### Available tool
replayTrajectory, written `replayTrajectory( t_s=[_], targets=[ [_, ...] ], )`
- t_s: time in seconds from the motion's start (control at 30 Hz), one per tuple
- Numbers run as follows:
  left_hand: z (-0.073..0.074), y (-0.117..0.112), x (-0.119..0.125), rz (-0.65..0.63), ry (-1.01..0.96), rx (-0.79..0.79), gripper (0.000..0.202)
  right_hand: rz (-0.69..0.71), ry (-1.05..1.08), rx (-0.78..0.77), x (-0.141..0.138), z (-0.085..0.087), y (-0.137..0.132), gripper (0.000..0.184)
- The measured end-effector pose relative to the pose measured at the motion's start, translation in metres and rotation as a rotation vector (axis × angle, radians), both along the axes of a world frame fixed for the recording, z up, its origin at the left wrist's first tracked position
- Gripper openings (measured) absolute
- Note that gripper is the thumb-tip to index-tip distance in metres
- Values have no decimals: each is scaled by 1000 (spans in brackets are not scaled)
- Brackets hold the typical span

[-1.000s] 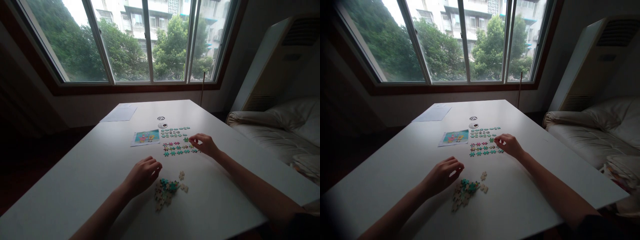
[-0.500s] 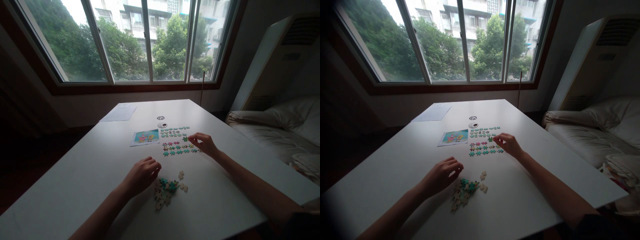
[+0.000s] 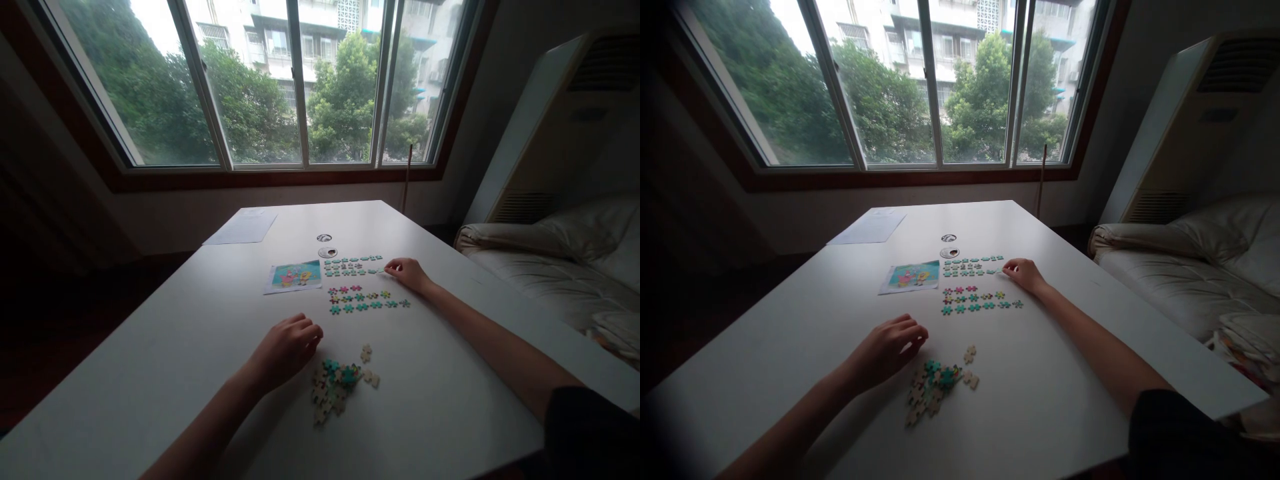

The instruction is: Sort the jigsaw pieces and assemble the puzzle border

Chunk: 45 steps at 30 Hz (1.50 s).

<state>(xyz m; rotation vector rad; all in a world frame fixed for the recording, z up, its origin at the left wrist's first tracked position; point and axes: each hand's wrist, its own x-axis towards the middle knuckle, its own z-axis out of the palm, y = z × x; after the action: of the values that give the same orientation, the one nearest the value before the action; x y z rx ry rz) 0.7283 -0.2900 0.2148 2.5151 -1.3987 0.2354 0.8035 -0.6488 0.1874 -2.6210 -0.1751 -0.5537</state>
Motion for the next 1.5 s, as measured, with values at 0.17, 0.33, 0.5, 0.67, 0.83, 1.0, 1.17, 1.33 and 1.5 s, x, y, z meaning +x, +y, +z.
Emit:
replayTrajectory(
  t_s=[0.17, 0.33, 0.5, 0.67, 0.83, 1.0, 1.17, 1.33, 1.5],
  targets=[
    [0, -1, -2, -8, -5, -11, 15, -18, 60, -32, 6, -2, -5, 17],
    [1, -1, -3, -1, 4, 9, 15, -20, 97, -50, 5, 3, -8, 16],
    [0, -1, -2, 1, 10, 14, 14, -28, 95, -55, 2, 7, -5, 18],
    [1, -2, 0, 5, 12, 40, 14, 48, 82, -51, -23, 17, 17, 19],
    [4, -8, -3, 1, 7, 67, 14, 468, 314, 107, -73, 36, 56, 22],
    [6, -15, -10, -3, 22, 70, 14, 733, 510, 65, -108, 43, 83, 24],
    [5, -22, -15, 5, 60, 1, 14, 718, 452, -18, -111, 39, 89, 17],
    [5, -28, -21, -13, 158, -83, 13, 694, 381, 21, -115, 34, 94, 7],
    [10, -27, -26, -28, 217, -162, 15, 683, 145, 20, -124, 32, 107, 4]
  ],
)
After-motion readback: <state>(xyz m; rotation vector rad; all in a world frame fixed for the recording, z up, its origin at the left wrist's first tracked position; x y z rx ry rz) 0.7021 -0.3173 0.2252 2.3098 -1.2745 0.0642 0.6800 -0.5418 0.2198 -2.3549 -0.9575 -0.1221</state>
